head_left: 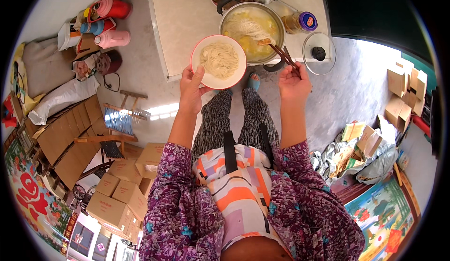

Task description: The person uses chopsticks to transfer cooked noodles from a pot into a bowl, then uses a ladle to add broth and additional food items to the bowl before covering the pot with a lid.

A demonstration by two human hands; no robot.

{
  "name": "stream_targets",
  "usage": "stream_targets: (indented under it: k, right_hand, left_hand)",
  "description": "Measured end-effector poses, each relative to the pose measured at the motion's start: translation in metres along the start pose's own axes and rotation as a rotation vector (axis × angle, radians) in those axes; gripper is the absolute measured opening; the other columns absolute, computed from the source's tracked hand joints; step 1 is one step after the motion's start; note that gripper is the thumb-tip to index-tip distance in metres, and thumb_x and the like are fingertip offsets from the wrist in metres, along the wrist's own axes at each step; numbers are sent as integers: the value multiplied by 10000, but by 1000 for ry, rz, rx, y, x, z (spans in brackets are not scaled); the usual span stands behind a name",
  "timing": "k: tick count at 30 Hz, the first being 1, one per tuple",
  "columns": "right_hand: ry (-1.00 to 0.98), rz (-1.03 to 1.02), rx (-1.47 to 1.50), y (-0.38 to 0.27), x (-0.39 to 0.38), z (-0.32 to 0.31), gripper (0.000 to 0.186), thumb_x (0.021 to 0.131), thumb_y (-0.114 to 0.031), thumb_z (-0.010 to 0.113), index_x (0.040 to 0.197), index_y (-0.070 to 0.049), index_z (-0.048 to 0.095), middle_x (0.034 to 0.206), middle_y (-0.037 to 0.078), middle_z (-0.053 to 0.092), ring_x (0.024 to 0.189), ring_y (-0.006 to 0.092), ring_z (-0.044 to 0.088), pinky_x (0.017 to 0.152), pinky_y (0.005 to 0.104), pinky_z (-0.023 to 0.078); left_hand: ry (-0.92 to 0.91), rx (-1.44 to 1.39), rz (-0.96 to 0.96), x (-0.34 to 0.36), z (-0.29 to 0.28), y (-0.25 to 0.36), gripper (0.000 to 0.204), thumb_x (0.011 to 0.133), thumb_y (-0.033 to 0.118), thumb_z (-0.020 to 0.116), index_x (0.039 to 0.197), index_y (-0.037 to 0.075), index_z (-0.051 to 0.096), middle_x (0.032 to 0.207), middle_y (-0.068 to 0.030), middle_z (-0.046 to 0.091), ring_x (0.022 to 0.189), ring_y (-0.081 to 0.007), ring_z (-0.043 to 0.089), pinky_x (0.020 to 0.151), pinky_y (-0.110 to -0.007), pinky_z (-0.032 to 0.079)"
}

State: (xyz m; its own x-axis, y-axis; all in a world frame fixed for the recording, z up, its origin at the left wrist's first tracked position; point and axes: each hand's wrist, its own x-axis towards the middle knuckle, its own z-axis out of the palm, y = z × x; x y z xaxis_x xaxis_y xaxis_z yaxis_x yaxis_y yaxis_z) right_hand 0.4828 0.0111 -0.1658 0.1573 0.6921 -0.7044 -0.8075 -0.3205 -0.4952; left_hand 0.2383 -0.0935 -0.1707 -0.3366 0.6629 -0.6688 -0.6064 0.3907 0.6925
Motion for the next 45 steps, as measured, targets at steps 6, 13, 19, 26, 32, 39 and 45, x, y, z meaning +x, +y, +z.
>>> stream_targets:
  k: [6, 13, 19, 26, 32, 39, 45]
  right_hand:
    - [-199, 20, 4, -50, -28, 25, 210, 940, -196, 501, 975, 1, 563, 828, 102, 615, 684, 207, 581, 602, 324, 491]
    - [-419, -85, -60, -77, -85, 60, 246, 960, -175, 456, 947, 19, 607, 831, 119, 617, 722, 208, 540, 620, 309, 470]
    - [-431, -458, -695, -51, -98, 56, 241, 951, -181, 470, 936, 30, 586, 777, 125, 613, 594, 219, 620, 576, 307, 506]
    - [-330, -456, -910, -42, -85, 52, 235, 920, -176, 539, 938, 51, 593, 775, 111, 609, 598, 204, 625, 588, 290, 520]
    - [-114, -601, -996, -68, -14, 40, 280, 897, -225, 578, 1019, 26, 610, 876, 101, 638, 649, 172, 623, 596, 267, 491]
    - [-281, -596, -1181, -27, 53, 43, 285, 879, -233, 601, 1064, -21, 642, 934, 87, 660, 642, 125, 618, 599, 237, 485]
    - [-274, -397, -1078, 1, 89, 43, 250, 868, -219, 618, 1023, -25, 649, 899, 75, 658, 630, 141, 622, 583, 242, 487]
  left_hand:
    - [4, 0, 10, 0, 14, 1, 620, 842, 343, 681, 1255, 3, 368, 1155, -133, 521, 993, -202, 601, 737, -368, 572]
    - [-20, -21, -28, 0, 26, 1, 624, 843, 347, 676, 1266, 10, 365, 1173, -129, 522, 1020, -206, 594, 754, -372, 574]
    - [-45, -66, -37, 3, 29, -3, 620, 849, 357, 666, 1269, 16, 363, 1180, -131, 520, 1036, -220, 589, 773, -385, 574]
    - [-76, -84, -33, 5, 19, -7, 606, 865, 349, 648, 1269, 4, 357, 1188, -140, 519, 1055, -225, 581, 792, -393, 566]
    - [-117, -85, -23, 6, 5, -20, 560, 899, 310, 604, 1297, 15, 345, 1212, -143, 512, 1078, -235, 566, 839, -404, 534]
    - [-114, -94, -23, 4, -4, -21, 516, 915, 316, 569, 1292, 31, 362, 1220, -136, 517, 1083, -231, 567, 831, -411, 536]
    - [-92, -138, -30, 1, -7, -22, 559, 876, 350, 630, 1269, 41, 381, 1198, -116, 540, 1057, -212, 587, 810, -393, 557]
